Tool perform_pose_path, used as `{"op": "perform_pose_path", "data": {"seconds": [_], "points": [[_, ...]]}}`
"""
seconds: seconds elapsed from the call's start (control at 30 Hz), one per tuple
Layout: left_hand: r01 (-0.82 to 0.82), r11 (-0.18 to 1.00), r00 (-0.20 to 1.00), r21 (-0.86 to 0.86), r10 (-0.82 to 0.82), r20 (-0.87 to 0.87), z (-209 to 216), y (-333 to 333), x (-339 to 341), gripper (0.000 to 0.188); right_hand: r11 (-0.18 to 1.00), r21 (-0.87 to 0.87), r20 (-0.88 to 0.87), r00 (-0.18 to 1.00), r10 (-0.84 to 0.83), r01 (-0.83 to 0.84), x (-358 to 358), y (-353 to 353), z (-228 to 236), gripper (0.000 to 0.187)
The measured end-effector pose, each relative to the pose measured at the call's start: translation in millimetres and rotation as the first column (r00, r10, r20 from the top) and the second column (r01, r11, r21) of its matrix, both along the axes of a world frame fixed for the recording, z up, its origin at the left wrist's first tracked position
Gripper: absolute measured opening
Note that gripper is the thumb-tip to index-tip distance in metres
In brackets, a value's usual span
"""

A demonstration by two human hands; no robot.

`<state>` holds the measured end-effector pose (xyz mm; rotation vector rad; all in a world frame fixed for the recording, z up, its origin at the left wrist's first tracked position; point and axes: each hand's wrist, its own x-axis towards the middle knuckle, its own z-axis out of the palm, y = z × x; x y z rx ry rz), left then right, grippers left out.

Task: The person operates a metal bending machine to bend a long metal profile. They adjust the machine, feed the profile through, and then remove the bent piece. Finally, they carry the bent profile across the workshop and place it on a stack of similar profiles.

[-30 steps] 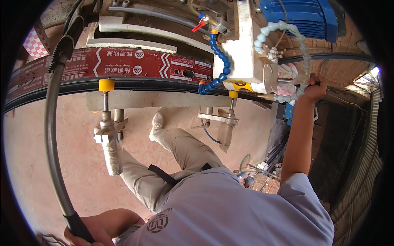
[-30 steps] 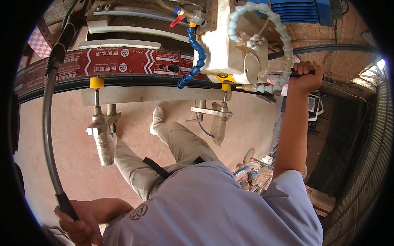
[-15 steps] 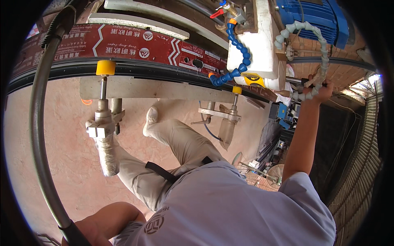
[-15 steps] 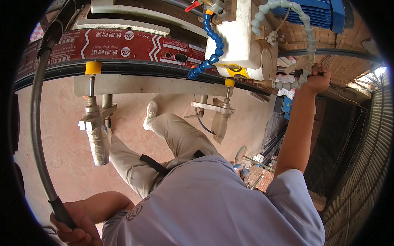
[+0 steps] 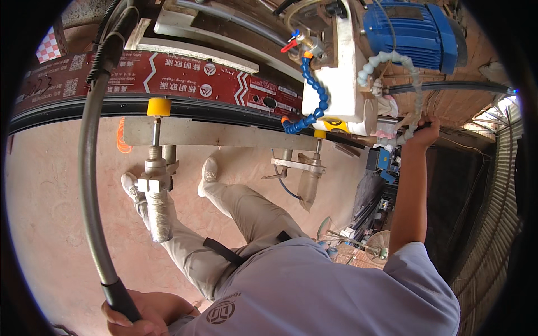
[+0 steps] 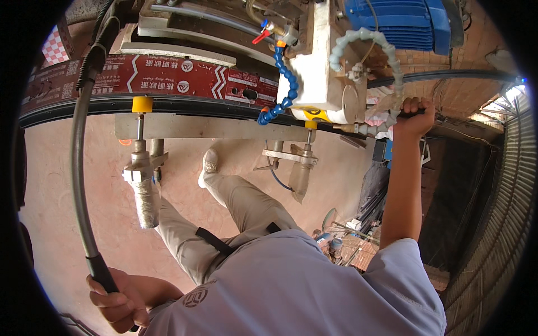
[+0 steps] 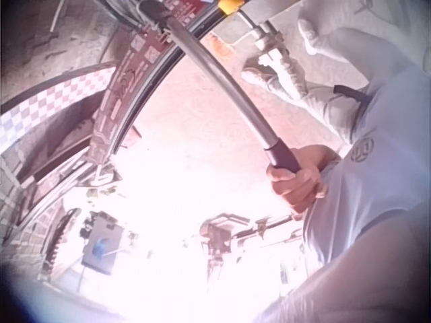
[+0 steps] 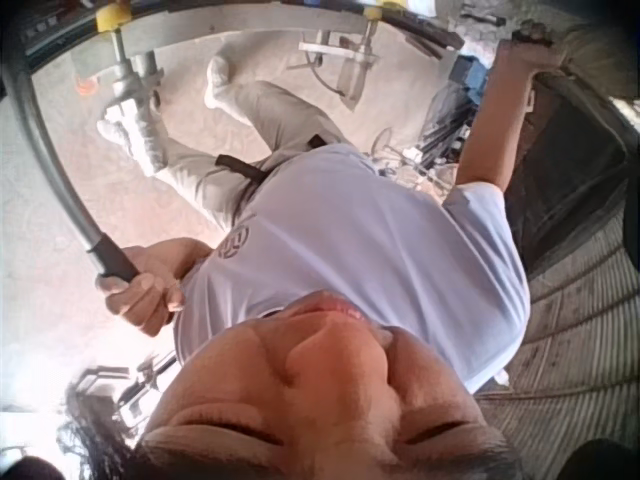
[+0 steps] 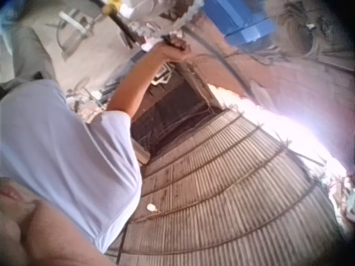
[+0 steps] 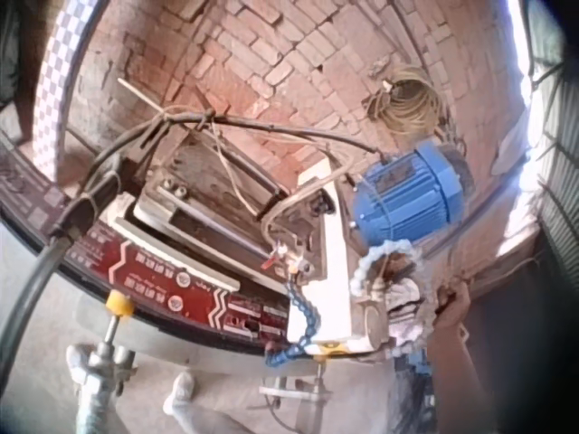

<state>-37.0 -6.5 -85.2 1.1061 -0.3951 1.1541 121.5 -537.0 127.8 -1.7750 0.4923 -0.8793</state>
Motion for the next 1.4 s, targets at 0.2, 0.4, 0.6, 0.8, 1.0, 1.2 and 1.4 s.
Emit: {"op": "perform_pose_path", "data": {"seconds": [0.2, 0.4, 0.6, 0.8, 1.0, 1.2, 1.4], "points": [[0.044, 0.989, 0.976, -0.144, -0.012, 0.217, -9.7, -0.7, 5.1, 0.028, 0.996, 0.006, 0.043, 0.995, -0.087, 0.087, 5.5, -4.5, 0.9, 0.024], [0.043, 0.990, 0.985, -0.135, -0.019, 0.173, -0.6, -4.1, 7.4, 0.027, 0.994, -0.037, 0.043, 0.994, 0.103, -0.101, 2.8, -36.0, 1.8, 0.024], [-0.054, 0.998, 0.998, 0.026, 0.054, 0.026, -0.1, 0.7, 5.3, 0.027, 0.989, -0.091, 0.014, 0.993, 0.119, -0.117, 2.0, -44.2, -1.9, 0.020], [0.057, 0.986, 0.980, -0.157, -0.026, 0.195, -8.2, 0.0, 1.7, 0.029, 0.999, -0.010, 0.018, 0.999, 0.035, -0.035, 1.6, -23.6, 3.0, 0.016], [-0.106, 0.991, 0.982, 0.078, 0.116, -0.146, 7.3, 6.1, -5.5, 0.035, 1.000, 0.005, 0.071, 0.997, 0.009, -0.009, 8.9, -25.7, -3.3, 0.024], [0.140, 0.983, 0.953, 0.121, -0.101, -0.285, 66.4, 9.8, 3.8, 0.031, 0.978, 0.120, 0.126, 0.980, 0.153, -0.168, 2.8, -3.9, 4.1, 0.042], [0.347, 0.912, 0.905, 0.217, -0.265, -0.334, 160.5, 23.5, 50.7, 0.028, 0.911, 0.287, 0.250, 0.941, 0.226, -0.295, 1.5, -2.2, 25.2, 0.050]]}}
